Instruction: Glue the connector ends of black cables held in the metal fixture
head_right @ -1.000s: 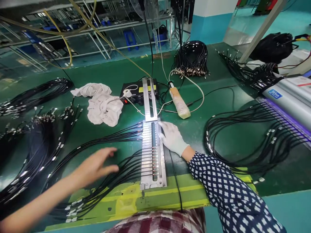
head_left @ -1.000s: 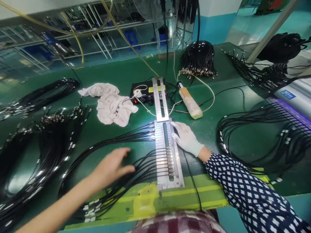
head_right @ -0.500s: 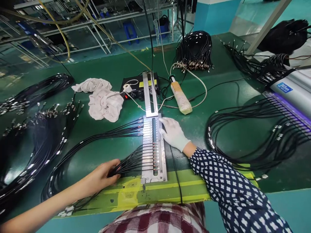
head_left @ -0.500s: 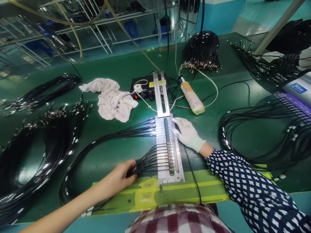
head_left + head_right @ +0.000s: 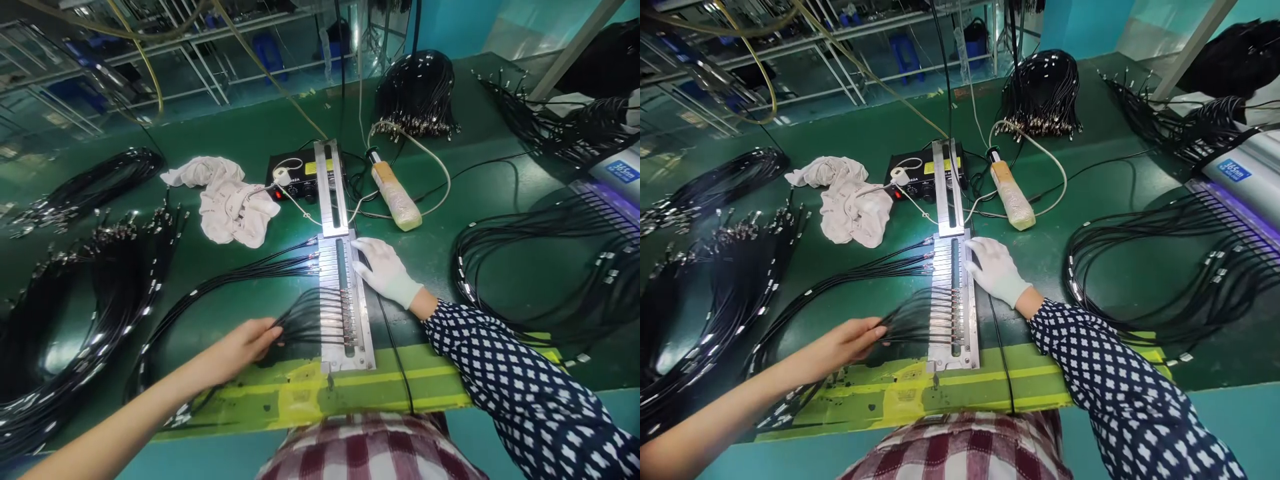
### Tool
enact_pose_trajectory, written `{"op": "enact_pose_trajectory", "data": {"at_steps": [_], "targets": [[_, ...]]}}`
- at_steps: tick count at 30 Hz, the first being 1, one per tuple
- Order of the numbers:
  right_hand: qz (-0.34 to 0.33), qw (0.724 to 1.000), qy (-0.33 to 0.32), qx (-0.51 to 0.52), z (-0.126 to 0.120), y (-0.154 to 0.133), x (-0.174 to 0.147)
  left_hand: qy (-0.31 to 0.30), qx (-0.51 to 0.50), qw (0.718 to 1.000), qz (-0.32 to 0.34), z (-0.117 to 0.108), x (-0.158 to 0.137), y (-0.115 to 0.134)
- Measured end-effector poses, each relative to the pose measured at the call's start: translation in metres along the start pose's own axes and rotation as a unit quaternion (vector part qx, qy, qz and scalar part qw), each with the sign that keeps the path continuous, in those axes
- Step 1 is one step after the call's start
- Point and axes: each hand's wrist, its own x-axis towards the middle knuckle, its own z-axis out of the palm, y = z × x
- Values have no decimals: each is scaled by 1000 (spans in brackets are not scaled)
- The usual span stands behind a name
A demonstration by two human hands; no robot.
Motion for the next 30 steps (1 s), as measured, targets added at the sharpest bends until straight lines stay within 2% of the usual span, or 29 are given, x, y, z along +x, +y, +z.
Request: {"op": "enact_pose_trajectory", "data": {"at_steps": [2,5,13,16,18,21,23,24,26,28,30], "targets": [[0,1000,1,-1,0,0,0,41,53,998,6,-3,8,-16],[-1,1000,2,-2,0,0,0,59,40,997,23,-15,17,-31],[1,1000,-1,1,-2,-1,0,62,-6,998,15,-46,29,-47],[7,1000,0,-1,-2,-1,0,77,64,994,33,-56,27,-51],[10,1000,0,-1,-2,-2,0,137,182,973,27,-61,29,-54],[9,1000,-1,-2,-2,-2,0,279,364,887,58,-71,40,-57],[9,1000,-1,-3,-1,-1,0,312,421,844,113,-81,51,-57],[9,1000,0,-4,-1,-1,0,301,431,839,140,-86,57,-57],[11,1000,0,-4,-1,0,0,256,430,850,165,-96,65,-56],[12,1000,-1,-2,-1,0,0,222,438,859,144,-101,69,-53],[11,1000,-2,1,-1,1,0,210,460,856,107,-100,68,-47]]}}
